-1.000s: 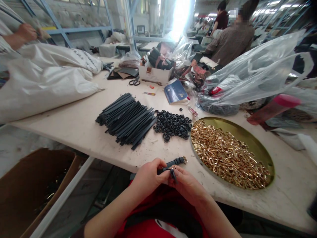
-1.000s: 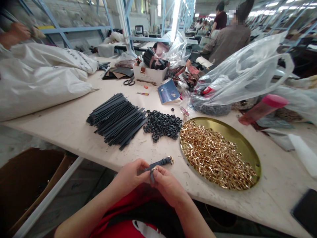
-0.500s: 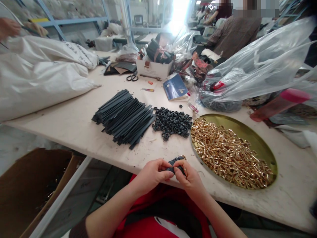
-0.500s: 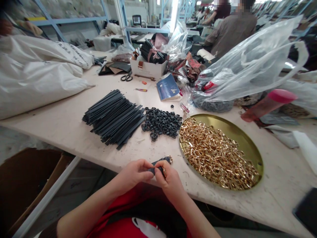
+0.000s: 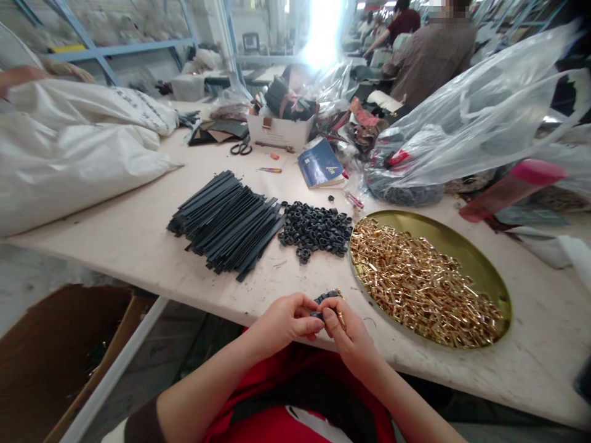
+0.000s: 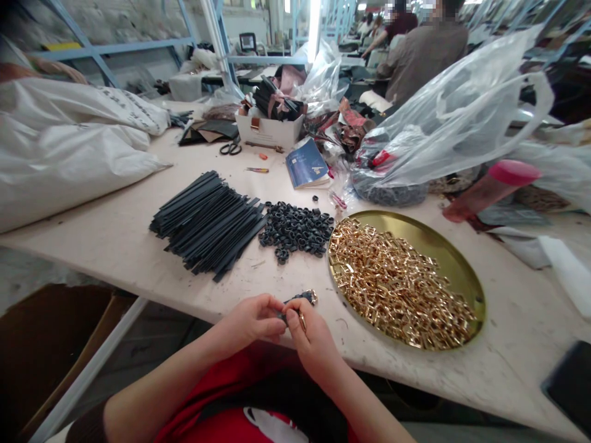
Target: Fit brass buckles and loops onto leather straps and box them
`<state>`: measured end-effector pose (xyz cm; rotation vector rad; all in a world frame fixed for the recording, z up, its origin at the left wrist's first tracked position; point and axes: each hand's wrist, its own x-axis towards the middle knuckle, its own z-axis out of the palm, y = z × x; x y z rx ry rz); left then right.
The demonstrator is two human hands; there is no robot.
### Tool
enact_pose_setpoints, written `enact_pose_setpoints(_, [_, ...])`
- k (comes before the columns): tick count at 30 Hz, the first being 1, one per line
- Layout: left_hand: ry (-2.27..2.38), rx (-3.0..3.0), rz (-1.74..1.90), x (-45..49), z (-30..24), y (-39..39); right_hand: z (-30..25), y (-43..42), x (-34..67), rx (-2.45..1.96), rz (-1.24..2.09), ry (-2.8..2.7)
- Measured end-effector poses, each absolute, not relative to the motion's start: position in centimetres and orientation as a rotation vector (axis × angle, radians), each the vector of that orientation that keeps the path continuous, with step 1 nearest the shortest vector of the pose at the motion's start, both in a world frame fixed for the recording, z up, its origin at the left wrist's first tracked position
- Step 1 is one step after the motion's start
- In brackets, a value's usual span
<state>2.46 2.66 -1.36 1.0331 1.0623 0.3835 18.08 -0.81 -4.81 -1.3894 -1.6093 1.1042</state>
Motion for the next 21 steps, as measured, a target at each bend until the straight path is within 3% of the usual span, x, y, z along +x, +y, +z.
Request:
enact_pose_setpoints(4, [1.101, 1.204, 0.179, 2.1, -0.5, 3.4, -6.0, -0.6, 17.2, -1.392, 1.005, -1.581])
enact_pose_setpoints(10, [1.146, 1.732, 0.172, 1.5, -1.5, 5.3, -6.0, 1.7, 17.5, -1.439, 0.867, -1.736])
enact_pose_setpoints(16, [1.870, 2.294, 0.216, -1.7, -2.4, 12.4, -7.3, 4.9, 18.3, -1.468, 0.491, -2.080])
enact_pose_setpoints(21, [2.029, 2.270, 0.217, -1.9, -3.8, 15.7, -8.5, 4.3, 18.3, -1.453, 0.426, -2.066])
